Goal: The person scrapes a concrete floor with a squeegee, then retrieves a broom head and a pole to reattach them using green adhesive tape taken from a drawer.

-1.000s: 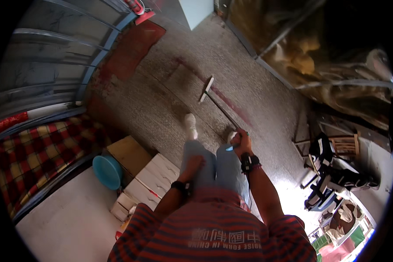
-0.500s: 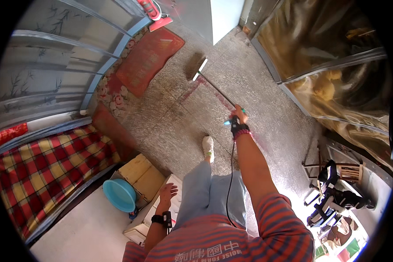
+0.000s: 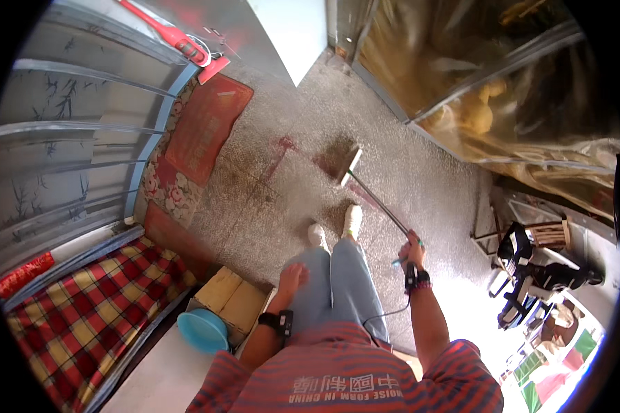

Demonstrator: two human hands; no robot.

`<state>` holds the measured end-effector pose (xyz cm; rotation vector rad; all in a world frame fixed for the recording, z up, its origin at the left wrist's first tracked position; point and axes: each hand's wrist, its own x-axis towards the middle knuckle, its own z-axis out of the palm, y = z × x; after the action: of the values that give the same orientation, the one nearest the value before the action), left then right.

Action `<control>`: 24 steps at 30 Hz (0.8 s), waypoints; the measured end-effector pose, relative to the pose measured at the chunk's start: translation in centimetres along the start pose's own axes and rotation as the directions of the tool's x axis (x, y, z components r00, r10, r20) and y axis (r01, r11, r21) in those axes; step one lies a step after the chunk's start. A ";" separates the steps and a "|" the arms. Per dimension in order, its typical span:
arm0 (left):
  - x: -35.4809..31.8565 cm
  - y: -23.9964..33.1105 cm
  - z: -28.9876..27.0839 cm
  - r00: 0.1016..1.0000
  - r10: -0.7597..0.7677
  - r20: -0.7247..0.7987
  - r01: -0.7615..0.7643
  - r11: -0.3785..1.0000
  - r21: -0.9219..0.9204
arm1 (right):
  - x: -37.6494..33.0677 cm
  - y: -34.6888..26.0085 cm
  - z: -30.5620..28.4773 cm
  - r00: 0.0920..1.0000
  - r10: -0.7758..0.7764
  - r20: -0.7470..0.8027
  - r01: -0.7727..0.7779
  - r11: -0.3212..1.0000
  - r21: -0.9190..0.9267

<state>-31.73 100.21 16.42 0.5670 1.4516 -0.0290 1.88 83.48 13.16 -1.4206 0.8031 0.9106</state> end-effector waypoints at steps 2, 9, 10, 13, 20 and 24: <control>0.3 1.1 0.9 1.000 0.017 0.011 -0.017 0.999 0.040 | 0.6 0.0 1.0 0.998 0.049 -0.030 -0.048 0.998 0.043; 1.5 3.6 1.6 1.000 -0.025 -0.007 0.026 0.994 0.105 | -2.1 2.2 -2.6 0.998 0.062 -0.001 -0.062 0.997 -0.046; 1.6 3.5 1.6 0.999 -0.041 0.001 0.041 0.995 0.086 | -3.2 2.3 -3.5 0.997 0.079 -0.010 -0.080 0.992 -0.096; 1.9 4.4 2.0 0.996 -0.078 0.034 0.073 0.988 0.136 | -5.2 3.2 -4.6 0.982 0.155 -0.105 -0.167 0.979 -0.116; 5.4 8.7 1.5 0.995 -0.056 0.077 0.033 0.962 0.270 | -4.0 5.2 -2.7 0.983 -0.151 -0.103 0.094 0.901 -0.424; 6.0 10.4 0.7 0.997 -0.075 0.030 0.066 0.968 0.244 | -3.7 4.6 -2.7 0.986 -0.077 -0.145 0.015 0.921 -0.389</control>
<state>-26.59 110.89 14.42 0.7097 1.4388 -0.2760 -3.72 80.38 14.34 -1.8699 0.7270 0.9645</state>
